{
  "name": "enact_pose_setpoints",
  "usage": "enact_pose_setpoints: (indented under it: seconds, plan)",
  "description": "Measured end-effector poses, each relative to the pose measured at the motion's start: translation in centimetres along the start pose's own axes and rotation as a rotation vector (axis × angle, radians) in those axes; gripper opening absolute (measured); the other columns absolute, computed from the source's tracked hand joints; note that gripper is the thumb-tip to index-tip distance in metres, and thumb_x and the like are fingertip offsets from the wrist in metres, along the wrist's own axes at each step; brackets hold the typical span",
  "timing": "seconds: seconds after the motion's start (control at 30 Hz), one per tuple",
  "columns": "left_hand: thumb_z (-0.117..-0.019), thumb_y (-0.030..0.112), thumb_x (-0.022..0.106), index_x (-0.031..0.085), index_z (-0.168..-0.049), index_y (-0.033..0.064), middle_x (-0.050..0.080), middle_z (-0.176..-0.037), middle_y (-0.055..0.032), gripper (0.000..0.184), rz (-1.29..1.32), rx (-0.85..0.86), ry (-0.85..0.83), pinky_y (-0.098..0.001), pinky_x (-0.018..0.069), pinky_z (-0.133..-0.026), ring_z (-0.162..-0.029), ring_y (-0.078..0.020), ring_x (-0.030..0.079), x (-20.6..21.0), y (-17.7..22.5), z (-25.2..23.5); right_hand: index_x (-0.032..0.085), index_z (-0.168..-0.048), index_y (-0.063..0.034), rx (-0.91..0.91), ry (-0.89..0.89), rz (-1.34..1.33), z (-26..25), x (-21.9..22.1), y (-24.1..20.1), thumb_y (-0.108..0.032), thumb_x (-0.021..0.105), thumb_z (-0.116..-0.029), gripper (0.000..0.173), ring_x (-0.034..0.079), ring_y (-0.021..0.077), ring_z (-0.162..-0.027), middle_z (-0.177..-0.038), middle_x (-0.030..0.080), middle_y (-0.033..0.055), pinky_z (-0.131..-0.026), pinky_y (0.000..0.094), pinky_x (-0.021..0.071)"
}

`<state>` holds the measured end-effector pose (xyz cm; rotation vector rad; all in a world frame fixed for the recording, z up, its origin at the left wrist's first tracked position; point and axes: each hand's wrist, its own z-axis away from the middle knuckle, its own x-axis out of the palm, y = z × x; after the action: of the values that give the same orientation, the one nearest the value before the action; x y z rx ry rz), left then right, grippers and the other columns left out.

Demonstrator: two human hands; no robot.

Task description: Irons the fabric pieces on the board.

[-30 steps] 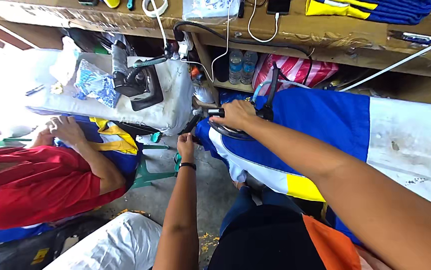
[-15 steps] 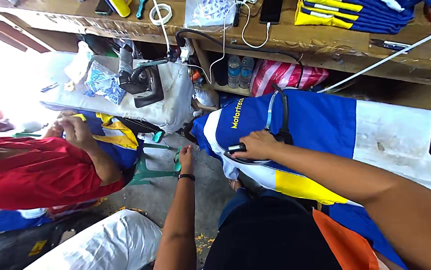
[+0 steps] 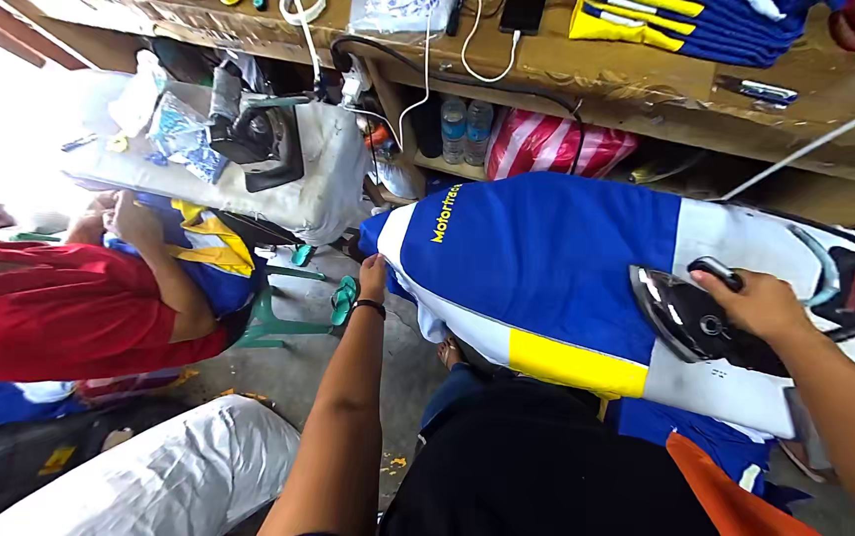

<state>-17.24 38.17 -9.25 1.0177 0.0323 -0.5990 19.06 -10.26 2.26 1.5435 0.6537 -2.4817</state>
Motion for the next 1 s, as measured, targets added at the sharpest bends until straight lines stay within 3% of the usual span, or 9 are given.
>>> enact_pose_setpoints:
  seconds: [0.17,0.3,0.37,0.43,0.5,0.6,0.77,0.93,1.0]
  plan:
    - [-0.1134,0.028,0.036,0.049,-0.141,-0.0084,0.058,-0.135,-0.0286,0.048,-0.064,-0.038,0.024,-0.0478,0.0459,-0.103,-0.12,-0.0331,0.059,0.3,0.7,0.1,0.063,-0.123,0.0078,0.345,0.144,-0.042,-0.2,-2.3,9.5,-0.079,0.043,-0.0945,0.093,0.057,0.059,-0.117,-0.12,0.06,0.0424,-0.094,0.0773,0.0391]
    - [-0.1134,0.031,0.036,0.051,-0.139,-0.0077,0.06,-0.131,-0.0264,0.049,-0.103,-0.074,0.056,-0.0483,0.0449,-0.102,-0.118,-0.0313,0.059,0.4,1.8,0.2,0.064,-0.127,0.0042,0.455,0.213,-0.016,-0.6,-2.9,12.9,-0.084,0.043,-0.0906,0.097,0.055,0.0577,-0.124,-0.126,0.059,0.0408,-0.098,0.0765,0.0382]
    - [-0.1128,0.033,0.038,0.053,-0.136,-0.0071,0.061,-0.126,-0.0253,0.048,-0.123,-0.069,0.061,-0.0479,0.0464,-0.098,-0.112,-0.0297,0.06,0.2,1.6,-0.2,0.059,-0.136,0.003,0.452,0.271,0.052,0.1,-2.6,11.9,-0.078,0.043,-0.0948,0.092,0.053,0.0573,-0.127,-0.132,0.057,0.0402,-0.101,0.0747,0.038]
    - [-0.1116,0.035,0.041,0.055,-0.132,-0.0049,0.062,-0.122,-0.0244,0.047,-0.183,-0.009,0.025,-0.0492,0.0491,-0.095,-0.107,-0.0295,0.061,-0.6,0.6,-1.2,0.049,-0.145,0.0048,0.3,0.431,0.147,1.1,-0.8,9.7,-0.06,0.043,-0.1013,0.078,0.046,0.0589,-0.134,-0.144,0.048,0.0394,-0.105,0.0752,0.0349]
    - [-0.1104,0.034,0.045,0.058,-0.128,-0.0049,0.064,-0.119,-0.0238,0.045,-0.212,0.043,0.022,-0.05,0.0497,-0.094,-0.105,-0.0292,0.062,-1.1,0.0,-1.7,0.037,-0.156,0.0033,0.062,0.497,0.146,1.4,2.4,6.2,-0.046,0.041,-0.1049,0.071,0.032,0.0592,-0.145,-0.158,0.034,0.0368,-0.112,0.0776,0.0243]
    - [-0.108,0.031,0.051,0.063,-0.119,-0.0045,0.066,-0.108,-0.018,0.039,-0.234,0.074,0.11,-0.0446,0.0491,-0.088,-0.093,-0.0225,0.06,-1.3,0.3,-1.9,0.027,-0.162,-0.0008,-0.143,0.396,0.072,-0.3,9.6,0.5,-0.047,0.036,-0.1069,0.072,0.016,0.0492,-0.156,-0.168,0.021,0.0285,-0.118,0.0779,0.0093]
    - [-0.1057,0.028,0.054,0.066,-0.118,-0.0055,0.068,-0.115,-0.0245,0.037,-0.344,0.041,0.222,-0.0542,0.0476,-0.097,-0.108,-0.0339,0.064,-1.1,2.5,-2.3,0.015,-0.166,-0.0085,-0.05,0.273,0.072,-6.9,13.7,-2.7,-0.056,0.028,-0.1063,0.077,0.009,0.0347,-0.16,-0.174,0.011,0.0144,-0.121,0.0714,0.004]
    - [-0.1041,0.032,0.053,0.067,-0.118,-0.0042,0.066,-0.119,-0.0307,0.041,-0.537,0.059,0.253,-0.0672,0.0442,-0.099,-0.116,-0.0464,0.062,-1.2,4.4,-3.9,0.012,-0.167,-0.0087,-0.014,0.181,0.098,-11.0,11.5,-3.8,-0.056,0.03,-0.1075,0.078,0.004,0.0349,-0.161,-0.174,0.007,0.0126,-0.121,0.0723,0.0]
    - [-0.1038,0.033,0.052,0.067,-0.119,-0.0044,0.066,-0.119,-0.0323,0.043,-0.547,0.071,0.258,-0.0697,0.0445,-0.097,-0.115,-0.0489,0.062,-1.3,4.2,-4.1,0.017,-0.166,-0.011,-0.029,0.13,0.083,-10.7,9.5,-4.0,-0.054,0.038,-0.1076,0.076,0.0,0.0385,-0.16,-0.174,0.008,0.0139,-0.118,0.0764,-0.003]
